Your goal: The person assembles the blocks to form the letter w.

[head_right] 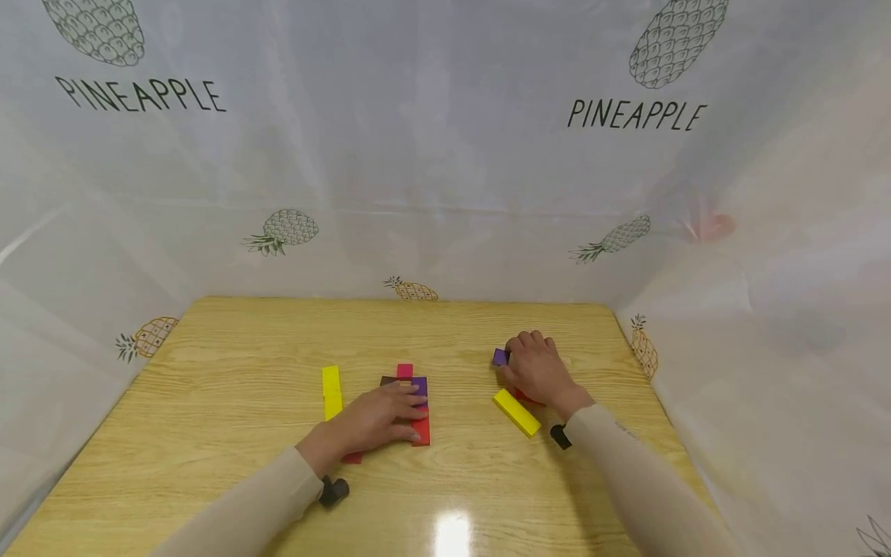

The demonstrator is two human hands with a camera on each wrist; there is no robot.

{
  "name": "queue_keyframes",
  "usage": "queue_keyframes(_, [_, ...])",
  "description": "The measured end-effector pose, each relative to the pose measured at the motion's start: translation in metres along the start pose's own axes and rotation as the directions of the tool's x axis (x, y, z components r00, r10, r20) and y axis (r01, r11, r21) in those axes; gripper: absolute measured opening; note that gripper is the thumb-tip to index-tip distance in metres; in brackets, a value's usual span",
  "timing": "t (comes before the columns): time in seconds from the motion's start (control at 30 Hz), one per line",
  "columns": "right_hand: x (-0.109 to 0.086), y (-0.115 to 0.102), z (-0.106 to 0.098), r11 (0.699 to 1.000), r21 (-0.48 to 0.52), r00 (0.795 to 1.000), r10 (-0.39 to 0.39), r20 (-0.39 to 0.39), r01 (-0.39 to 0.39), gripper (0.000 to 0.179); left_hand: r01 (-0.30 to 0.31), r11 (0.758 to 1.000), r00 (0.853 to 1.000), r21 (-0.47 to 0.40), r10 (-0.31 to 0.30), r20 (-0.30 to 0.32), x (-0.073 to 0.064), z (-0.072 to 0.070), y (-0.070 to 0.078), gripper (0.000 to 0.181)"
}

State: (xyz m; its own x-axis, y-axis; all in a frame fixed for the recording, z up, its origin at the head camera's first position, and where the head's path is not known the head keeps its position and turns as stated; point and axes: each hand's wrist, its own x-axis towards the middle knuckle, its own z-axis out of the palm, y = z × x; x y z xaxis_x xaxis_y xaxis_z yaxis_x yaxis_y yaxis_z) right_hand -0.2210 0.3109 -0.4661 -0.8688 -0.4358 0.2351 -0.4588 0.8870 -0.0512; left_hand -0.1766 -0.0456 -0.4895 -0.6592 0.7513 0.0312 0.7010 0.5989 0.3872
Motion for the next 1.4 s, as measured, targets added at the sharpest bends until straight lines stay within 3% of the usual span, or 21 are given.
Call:
queue_keyframes(0.47, [-0.013, -0.051, 0.014, 0.989, -0.07, 0.989, -0.138, -0.049, 0.134, 0.031, 0.006, 1.0, 1.0, 0.006, -0.006, -0.002, 0.0, 0.003, -0.004, 0.049])
queue_keyframes(0.77, [-0.021, -0.084, 0.021, 0.979, -0.064, 0.981, -0.193, 0.029, 0.195, 0.025, 0.011, 1.0, 1.0, 0.024, -0.012, 0.007, 0.0, 0.004, -0.005, 0.048])
queue_keyframes(1.4, [-0.052, -0.125, 0.019, 0.962, 0.008, 0.959, -0.273, 0.082, 0.273, 0.03, -0.019, 1.0, 1.0, 0.014, 0.019, 0.006, 0.004, 0.0, -0.003, 0.049])
